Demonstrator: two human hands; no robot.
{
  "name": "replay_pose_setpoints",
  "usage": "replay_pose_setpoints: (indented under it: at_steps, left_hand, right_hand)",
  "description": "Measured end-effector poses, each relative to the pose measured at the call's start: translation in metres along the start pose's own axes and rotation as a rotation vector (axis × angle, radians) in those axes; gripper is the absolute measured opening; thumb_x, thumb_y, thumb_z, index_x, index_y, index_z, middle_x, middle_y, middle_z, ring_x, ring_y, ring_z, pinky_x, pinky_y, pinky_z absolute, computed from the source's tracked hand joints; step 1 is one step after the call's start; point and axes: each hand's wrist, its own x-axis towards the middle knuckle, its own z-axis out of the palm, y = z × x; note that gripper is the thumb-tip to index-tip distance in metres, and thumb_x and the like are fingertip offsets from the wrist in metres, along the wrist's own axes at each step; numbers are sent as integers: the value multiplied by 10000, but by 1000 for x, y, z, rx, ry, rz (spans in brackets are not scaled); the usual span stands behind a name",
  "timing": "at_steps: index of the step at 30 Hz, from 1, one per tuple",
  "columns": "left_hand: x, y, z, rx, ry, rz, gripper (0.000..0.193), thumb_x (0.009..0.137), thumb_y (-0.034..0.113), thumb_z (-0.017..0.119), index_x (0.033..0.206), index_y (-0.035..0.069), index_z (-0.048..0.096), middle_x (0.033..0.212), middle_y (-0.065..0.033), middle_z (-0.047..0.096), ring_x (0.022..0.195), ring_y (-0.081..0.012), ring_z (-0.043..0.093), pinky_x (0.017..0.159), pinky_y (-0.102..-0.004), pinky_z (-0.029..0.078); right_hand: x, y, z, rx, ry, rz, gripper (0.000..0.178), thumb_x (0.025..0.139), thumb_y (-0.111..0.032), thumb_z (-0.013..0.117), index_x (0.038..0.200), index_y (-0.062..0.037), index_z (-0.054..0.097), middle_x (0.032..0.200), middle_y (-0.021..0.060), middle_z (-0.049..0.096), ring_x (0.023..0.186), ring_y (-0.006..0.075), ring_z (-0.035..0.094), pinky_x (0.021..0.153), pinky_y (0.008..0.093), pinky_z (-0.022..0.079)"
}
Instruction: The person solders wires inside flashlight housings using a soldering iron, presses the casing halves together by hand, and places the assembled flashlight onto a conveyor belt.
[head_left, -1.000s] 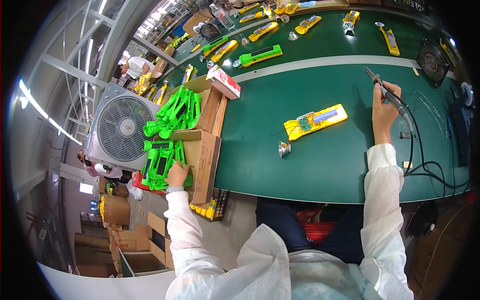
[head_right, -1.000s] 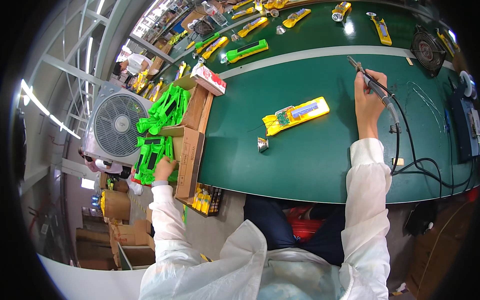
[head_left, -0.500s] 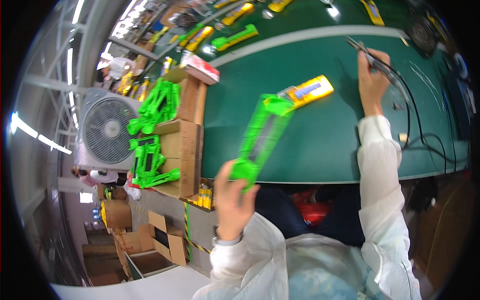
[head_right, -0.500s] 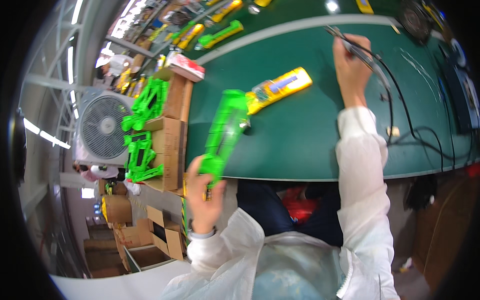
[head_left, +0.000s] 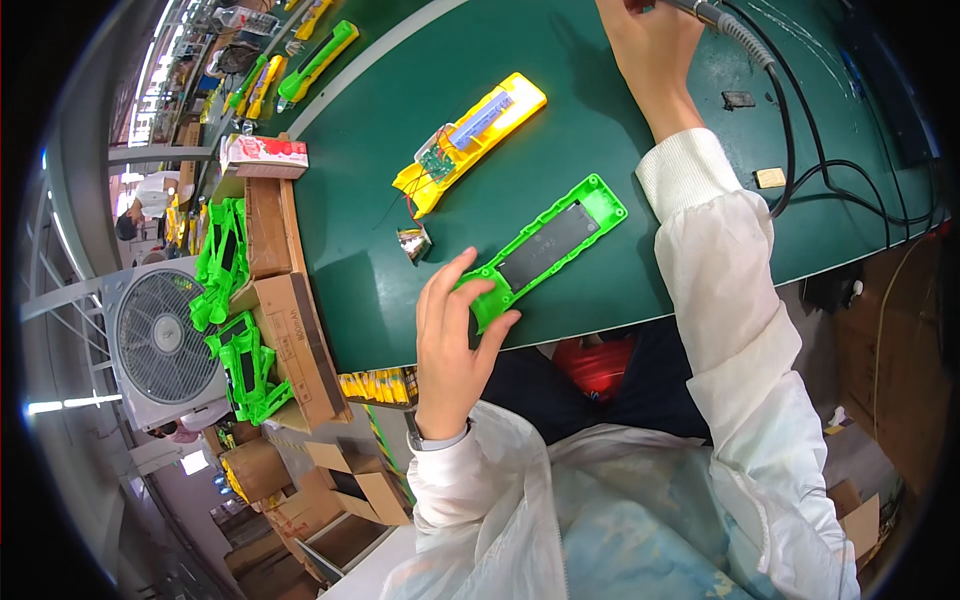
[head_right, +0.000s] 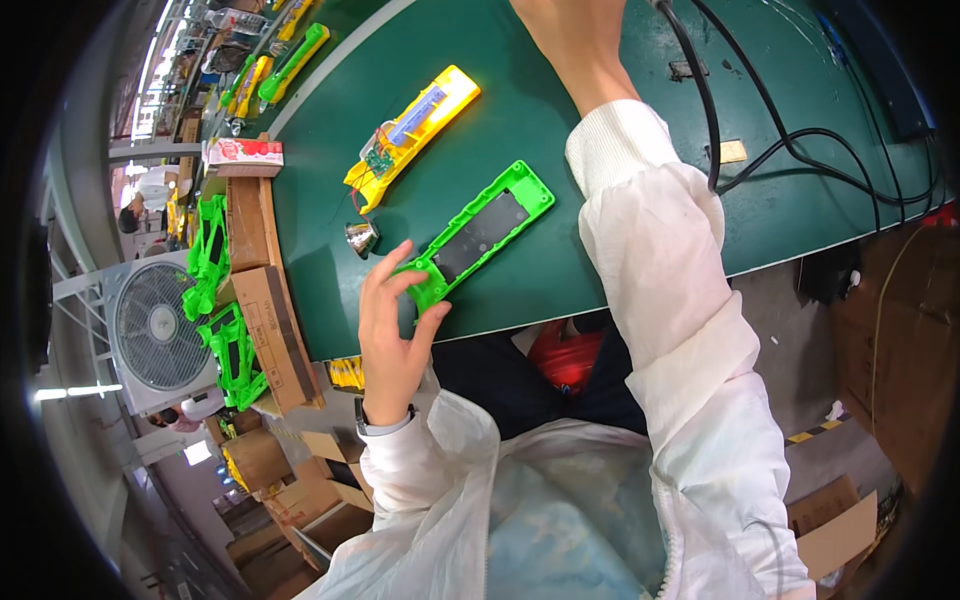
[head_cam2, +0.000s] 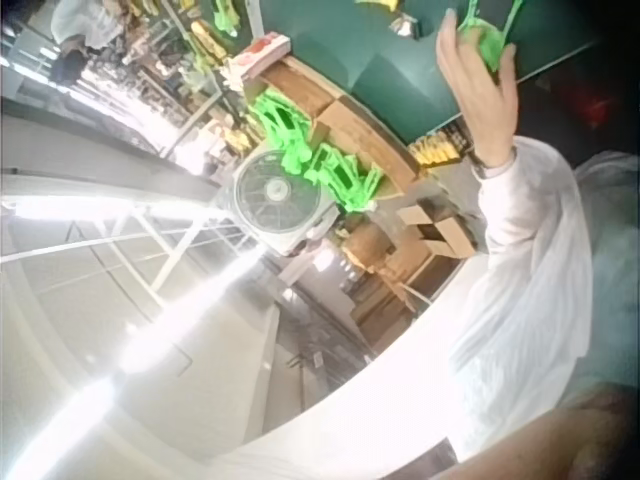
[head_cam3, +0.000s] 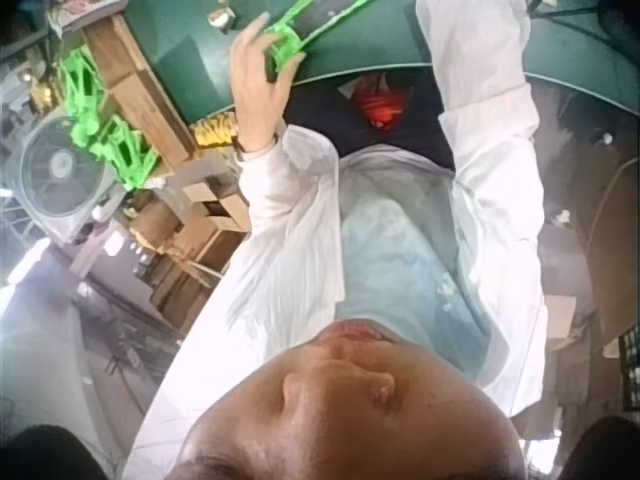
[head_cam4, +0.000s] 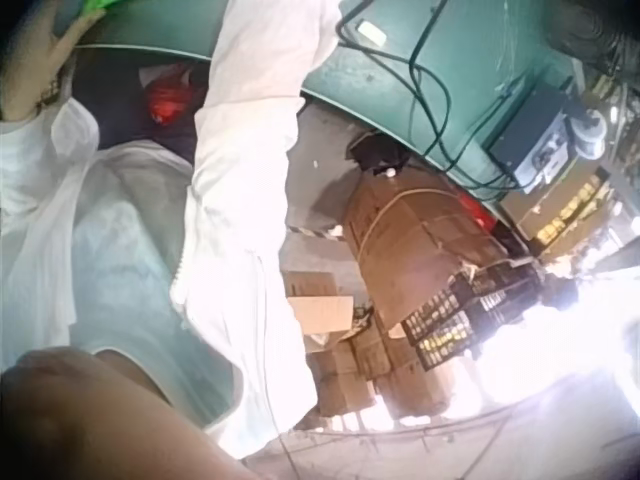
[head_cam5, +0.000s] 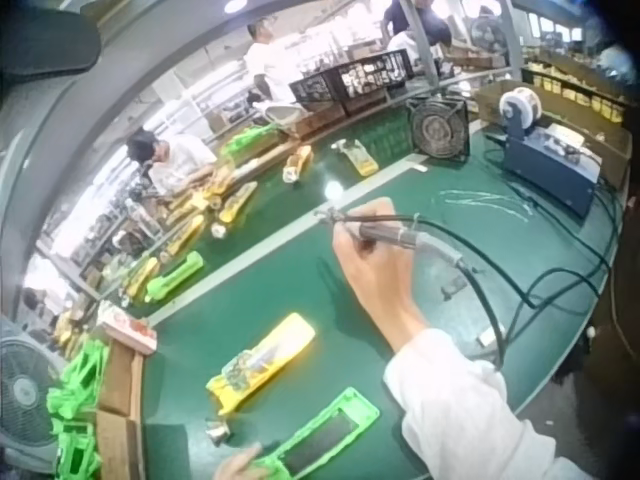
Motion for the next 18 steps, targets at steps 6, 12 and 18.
replay_pose_setpoints:
  at_steps: [6,12,18]
  left_hand:
    - [7,1,3,103,22,14,312,775,61,617,1085,37,596,1160,-115,528,1060,-294,508,908,-366,392]
    - [10,-13,-1,89,18,-49,294,810,30,569,1099,57,615,1157,-115,527,1045,-279,517,901,-351,395]
    - [13,-22,-2,115,68,10,277,827,6,543,1093,44,613,1210,-122,507,1099,-282,496,948,-351,363]
  right_hand:
    - [1,3,4,-35,12,-66,133,757,-91,633,788,-39,514,591,33,513,507,100,477,481,260,389]
    - [-1,6,6,-29,26,-84,141,755,-95,634,784,-42,506,588,28,505,497,100,470,475,259,387]
    - [-2,6,7,-21,6,-108,147,757,-96,633,778,-47,496,583,18,496,488,94,456,467,253,380]
